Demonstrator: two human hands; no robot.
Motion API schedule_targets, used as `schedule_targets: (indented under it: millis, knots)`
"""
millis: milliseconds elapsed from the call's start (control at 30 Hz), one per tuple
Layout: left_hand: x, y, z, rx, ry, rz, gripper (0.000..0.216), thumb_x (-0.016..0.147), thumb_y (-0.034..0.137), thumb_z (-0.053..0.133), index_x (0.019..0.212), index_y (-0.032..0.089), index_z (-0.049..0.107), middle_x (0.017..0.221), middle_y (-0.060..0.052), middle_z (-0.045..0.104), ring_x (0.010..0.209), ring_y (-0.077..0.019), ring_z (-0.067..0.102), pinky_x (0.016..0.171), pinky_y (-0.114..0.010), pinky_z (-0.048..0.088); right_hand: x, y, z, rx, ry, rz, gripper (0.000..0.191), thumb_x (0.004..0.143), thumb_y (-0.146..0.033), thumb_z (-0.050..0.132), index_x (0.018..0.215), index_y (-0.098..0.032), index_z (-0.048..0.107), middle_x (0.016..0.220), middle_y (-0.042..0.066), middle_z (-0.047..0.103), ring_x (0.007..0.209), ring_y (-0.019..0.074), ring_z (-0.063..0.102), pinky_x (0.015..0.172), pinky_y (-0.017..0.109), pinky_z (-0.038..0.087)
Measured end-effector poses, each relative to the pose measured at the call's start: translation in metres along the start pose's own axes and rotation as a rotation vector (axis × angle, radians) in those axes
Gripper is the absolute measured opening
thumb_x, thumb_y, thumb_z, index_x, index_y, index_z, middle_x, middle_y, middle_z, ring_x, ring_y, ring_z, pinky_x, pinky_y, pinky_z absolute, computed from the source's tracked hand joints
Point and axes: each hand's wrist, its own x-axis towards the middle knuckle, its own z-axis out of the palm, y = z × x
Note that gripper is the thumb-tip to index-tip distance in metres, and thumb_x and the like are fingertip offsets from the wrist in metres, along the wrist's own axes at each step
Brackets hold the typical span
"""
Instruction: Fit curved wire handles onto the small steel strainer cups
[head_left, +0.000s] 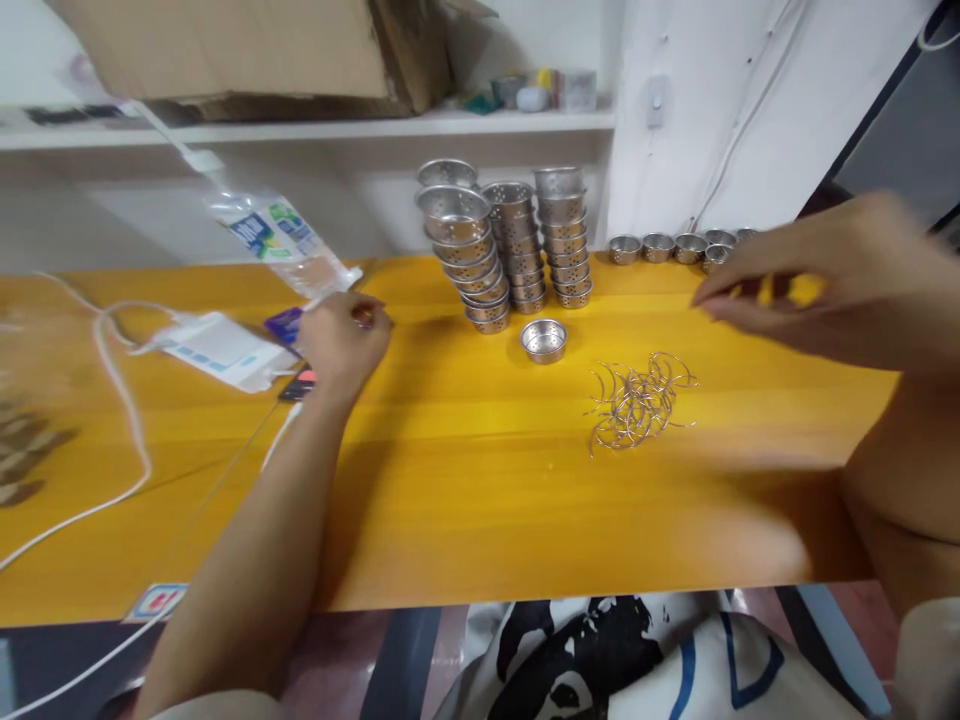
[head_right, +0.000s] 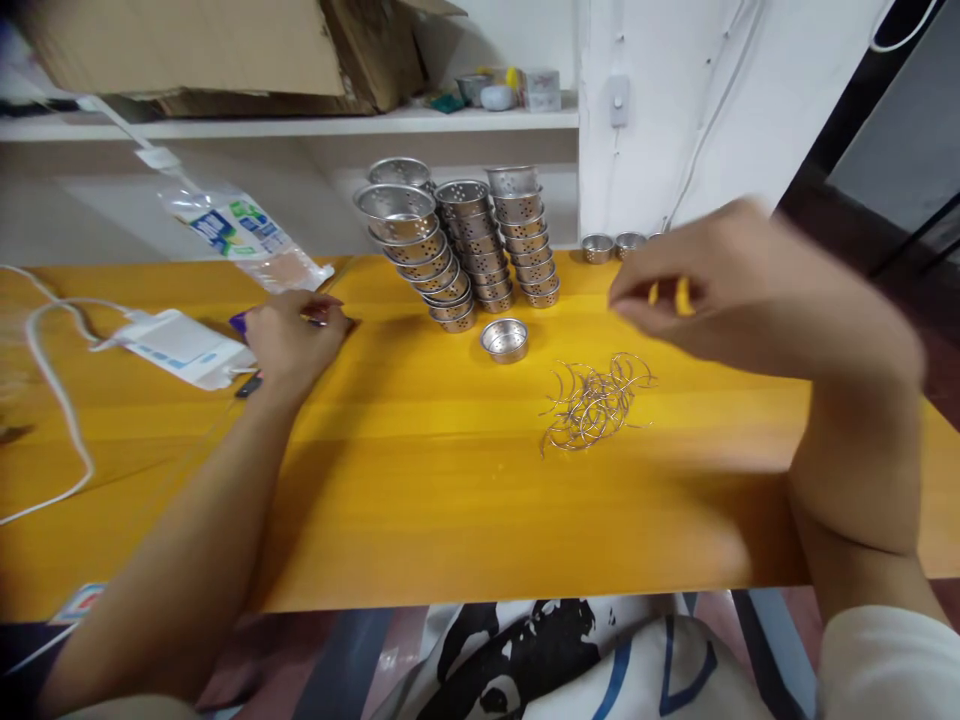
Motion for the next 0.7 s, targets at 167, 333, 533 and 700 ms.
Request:
schedule_targets:
  millis: [167, 333, 533, 700]
  knots:
    - [-0.049, 0.054, 0.016, -0.084, 0.065, 0.373, 0.005, 0.088, 0.024, 0.067, 0.089, 0.020, 0.069, 0.071, -0.002, 0.064, 0.066, -0.0203, 0.059, 0.073, -0.034, 0.049, 0.063, -0.009, 0.103, -0.218, -0.514, 0.092, 0.031, 0.101, -0.015, 0.058, 0.118, -0.017, 0.084, 0.114, 0.014, 0.083, 0.096, 0.0252, 0.074, 0.076, 0.034, 0.045]
    - [-0.106, 0.136, 0.035, -0.220, -0.339, 0.563, 0.037, 0.106, 0.037, 0.058, 0.139, 0.023, 0.067, 0.139, -0.016, 0.068, 0.126, -0.0339, 0.070, 0.101, -0.048, 0.063, 0.074, -0.001, 0.166, -0.289, -0.558, 0.132, 0.031, 0.096, -0.007, 0.060, 0.116, -0.014, 0.083, 0.114, 0.018, 0.082, 0.095, 0.0269, 0.074, 0.073, 0.034, 0.043]
    - [-0.116, 0.150, 0.047, -0.440, -0.528, 0.386, 0.033, 0.102, 0.050, 0.070, 0.114, 0.019, 0.071, 0.150, -0.019, 0.058, 0.143, -0.0372, 0.061, 0.129, -0.058, 0.050, 0.072, 0.007, 0.174, -0.304, -0.472, 0.156, 0.026, 0.092, -0.007, 0.063, 0.107, -0.016, 0.082, 0.105, 0.016, 0.082, 0.089, 0.0254, 0.073, 0.069, 0.033, 0.040]
    - [-0.115, 0.148, 0.037, -0.650, -0.602, 0.308, 0.037, 0.092, 0.054, 0.085, 0.098, 0.022, 0.067, 0.128, -0.011, 0.073, 0.120, -0.0307, 0.071, 0.114, -0.052, 0.058, 0.078, 0.021, 0.155, -0.289, -0.321, 0.205, 0.029, 0.096, -0.010, 0.056, 0.112, -0.014, 0.080, 0.113, 0.018, 0.082, 0.090, 0.0269, 0.072, 0.070, 0.036, 0.039]
